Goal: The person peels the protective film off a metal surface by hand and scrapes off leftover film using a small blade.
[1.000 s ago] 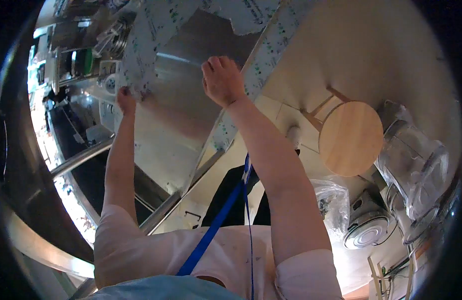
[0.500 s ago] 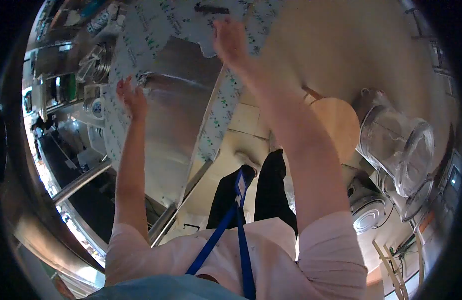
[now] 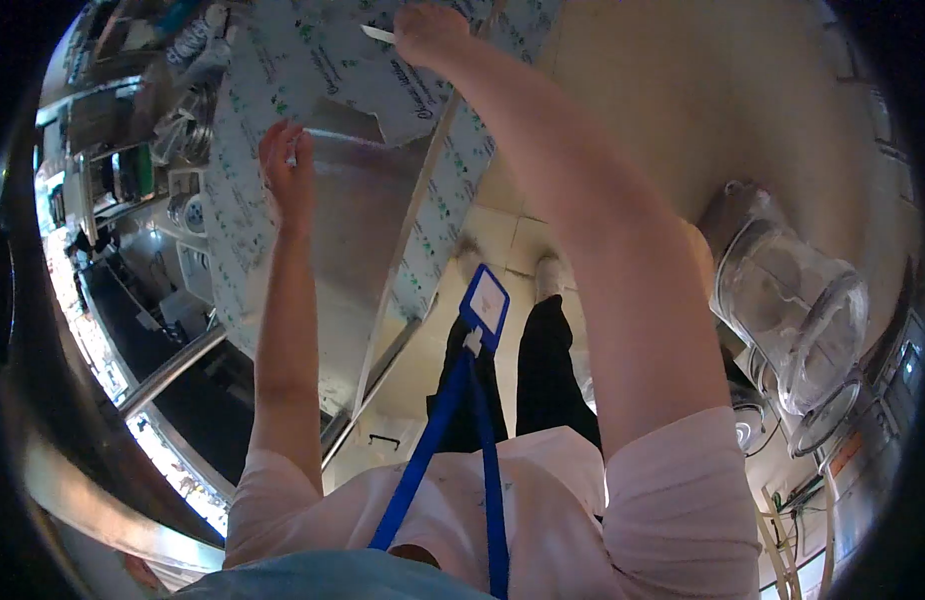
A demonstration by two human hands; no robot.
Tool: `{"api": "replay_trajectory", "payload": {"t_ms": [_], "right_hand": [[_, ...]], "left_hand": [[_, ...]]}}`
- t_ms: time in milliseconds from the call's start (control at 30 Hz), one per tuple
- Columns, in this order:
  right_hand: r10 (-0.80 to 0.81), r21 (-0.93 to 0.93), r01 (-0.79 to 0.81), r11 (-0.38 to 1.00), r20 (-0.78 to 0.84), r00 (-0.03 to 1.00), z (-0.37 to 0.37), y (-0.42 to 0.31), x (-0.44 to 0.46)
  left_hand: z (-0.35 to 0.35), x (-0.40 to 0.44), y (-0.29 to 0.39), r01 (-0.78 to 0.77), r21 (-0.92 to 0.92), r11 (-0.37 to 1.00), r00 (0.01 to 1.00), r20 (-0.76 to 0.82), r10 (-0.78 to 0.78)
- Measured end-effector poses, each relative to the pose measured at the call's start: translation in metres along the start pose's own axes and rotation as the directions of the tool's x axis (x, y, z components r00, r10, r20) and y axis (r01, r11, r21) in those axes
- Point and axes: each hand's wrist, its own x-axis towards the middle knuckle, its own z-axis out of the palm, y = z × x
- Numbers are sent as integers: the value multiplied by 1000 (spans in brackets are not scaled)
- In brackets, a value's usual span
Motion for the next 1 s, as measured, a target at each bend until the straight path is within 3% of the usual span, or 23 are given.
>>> {"api": "replay_trajectory", "payload": {"t_ms": [100,167,300,400,500,567,600,667,700,767,867,1000], "right_hand": [[-259,-94,246,965,-182,949,-38,-35,-40],[-360,-96,347,933,-226,905,-52,-55,-77],[-381,40,411,911,-302,874,-61,-69,-130],[-350,109,400,910,-318,881,-52,-72,-153],[-194,285,282,916,-300,934,-43,-74,-164],[-28,474,104,874,-165,986,-45,-78,-165],[98,559,-55,827,-46,994,-48,-79,-162],[306,652,-371,661,218,927,-54,-80,-155],[326,628,-328,705,123,937,-53,-80,-156],[346,559,-251,790,-69,936,-50,-80,-160],[631,674,-584,452,221,744,-48,-78,-173],[626,748,-648,143,439,645,-26,-79,-185]], "left_hand": [[12,4,23,403,-398,824,915,171,-365],[18,-4,28,403,-401,823,915,152,-374],[19,-22,17,435,-401,806,895,98,-435],[8,-38,15,601,-693,398,747,310,-588],[7,-52,10,569,-671,476,792,289,-538],[16,-61,-6,523,-517,678,838,164,-521],[17,-61,-6,492,-425,760,860,103,-499],[18,-59,-3,286,-263,922,955,158,-251],[19,-56,4,162,-187,969,972,200,-124],[24,-54,17,91,-206,974,965,259,-35],[30,-53,23,100,-232,968,960,278,-32],[34,-53,16,40,-231,972,964,264,23]]}}
